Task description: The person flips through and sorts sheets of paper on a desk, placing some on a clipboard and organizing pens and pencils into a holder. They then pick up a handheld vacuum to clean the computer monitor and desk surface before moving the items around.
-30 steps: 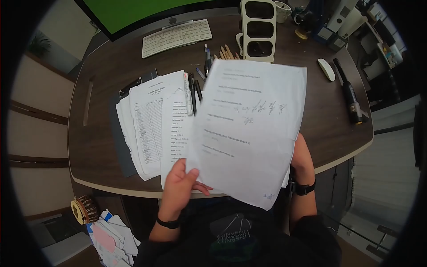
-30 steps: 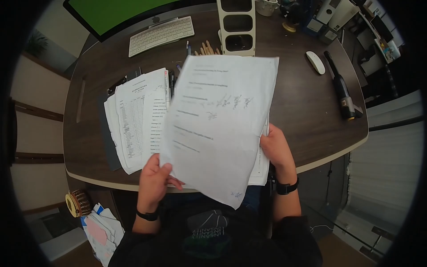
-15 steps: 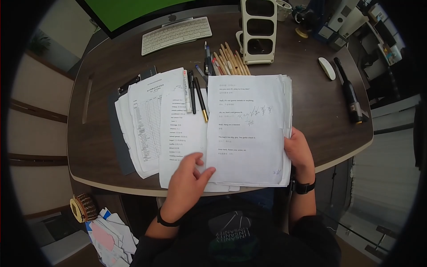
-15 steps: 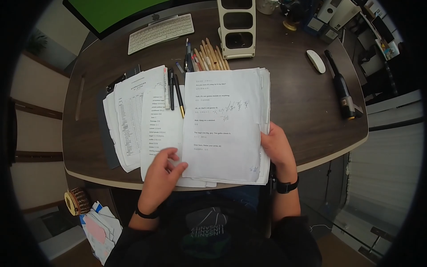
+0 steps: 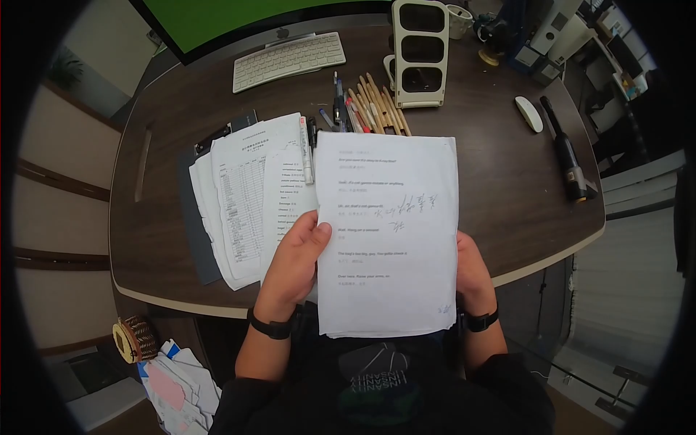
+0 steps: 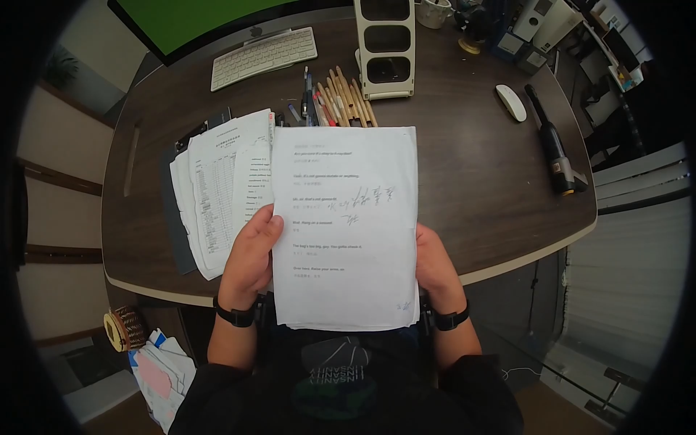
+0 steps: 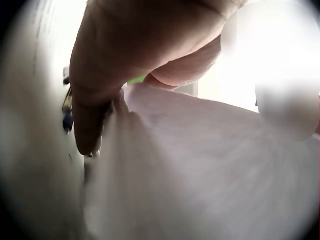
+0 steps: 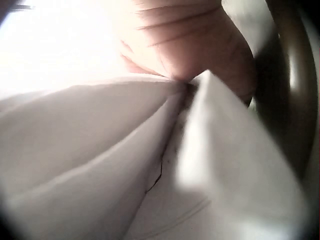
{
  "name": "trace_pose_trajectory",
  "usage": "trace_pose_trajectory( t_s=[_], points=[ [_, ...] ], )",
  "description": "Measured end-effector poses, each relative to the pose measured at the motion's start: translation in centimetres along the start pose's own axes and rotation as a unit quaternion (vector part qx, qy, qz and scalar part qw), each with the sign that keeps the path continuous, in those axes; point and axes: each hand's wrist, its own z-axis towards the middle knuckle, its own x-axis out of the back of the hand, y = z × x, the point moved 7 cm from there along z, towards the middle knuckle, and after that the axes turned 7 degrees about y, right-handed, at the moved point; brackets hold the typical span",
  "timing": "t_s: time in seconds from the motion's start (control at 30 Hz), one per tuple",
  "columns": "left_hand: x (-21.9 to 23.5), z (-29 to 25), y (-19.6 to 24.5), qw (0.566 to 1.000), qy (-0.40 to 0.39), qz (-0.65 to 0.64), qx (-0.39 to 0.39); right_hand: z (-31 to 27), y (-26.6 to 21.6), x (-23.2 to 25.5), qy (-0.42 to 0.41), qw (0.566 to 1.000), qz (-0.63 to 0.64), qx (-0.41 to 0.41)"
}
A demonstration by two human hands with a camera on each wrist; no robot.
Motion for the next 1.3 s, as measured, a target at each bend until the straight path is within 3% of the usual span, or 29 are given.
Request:
trace_pose_trajectory(
  t_s=[0.13,0.3,0.4,0.63,0.73,0.93,1.03,1.1,1.17,1.23,1.3],
  points=[
    [0.8,-0.2,-1.6,1.000,-0.004,-0.014,0.026,-0.4,-0.7,-1.6,-0.029,0.998,-0.039,0.036],
    [0.9,-0.7,-2.1,0.997,-0.050,-0.047,0.040,0.0,0.1,-1.2,-0.020,0.999,-0.028,0.027],
    [1.1,-0.8,-2.8,0.995,-0.035,-0.067,0.066,0.1,0.2,-1.2,-0.022,0.999,-0.016,0.021],
    [1.2,-0.5,-3.5,0.998,-0.029,-0.032,0.037,-0.1,-0.4,-1.7,-0.005,0.998,-0.058,0.034],
    [1.2,-0.6,-3.5,0.998,-0.030,-0.033,0.046,0.1,0.2,-1.3,-0.021,1.000,-0.008,0.002],
    [1.4,-1.0,-3.3,0.997,-0.047,-0.035,0.053,0.3,0.6,-1.2,-0.021,0.999,-0.029,0.007],
    [1.9,-0.7,-3.6,0.999,-0.023,-0.007,0.041,-0.1,0.3,-0.8,0.029,0.998,0.052,-0.032],
    [1.8,-0.8,-3.2,0.998,-0.007,0.054,0.041,-0.1,-0.8,-1.9,-0.009,0.990,0.137,-0.020],
    [1.5,-1.0,-2.4,0.993,0.001,0.113,0.023,0.1,-0.9,-2.3,-0.015,0.994,0.109,-0.010],
    [1.2,-1.2,-1.6,0.986,0.002,0.169,-0.010,0.5,-0.4,-1.6,0.012,0.999,-0.034,-0.003],
    [2.9,-1.3,-0.9,0.981,-0.001,0.192,0.003,0.7,-1.0,-0.5,0.036,0.999,-0.029,0.022]
  ],
)
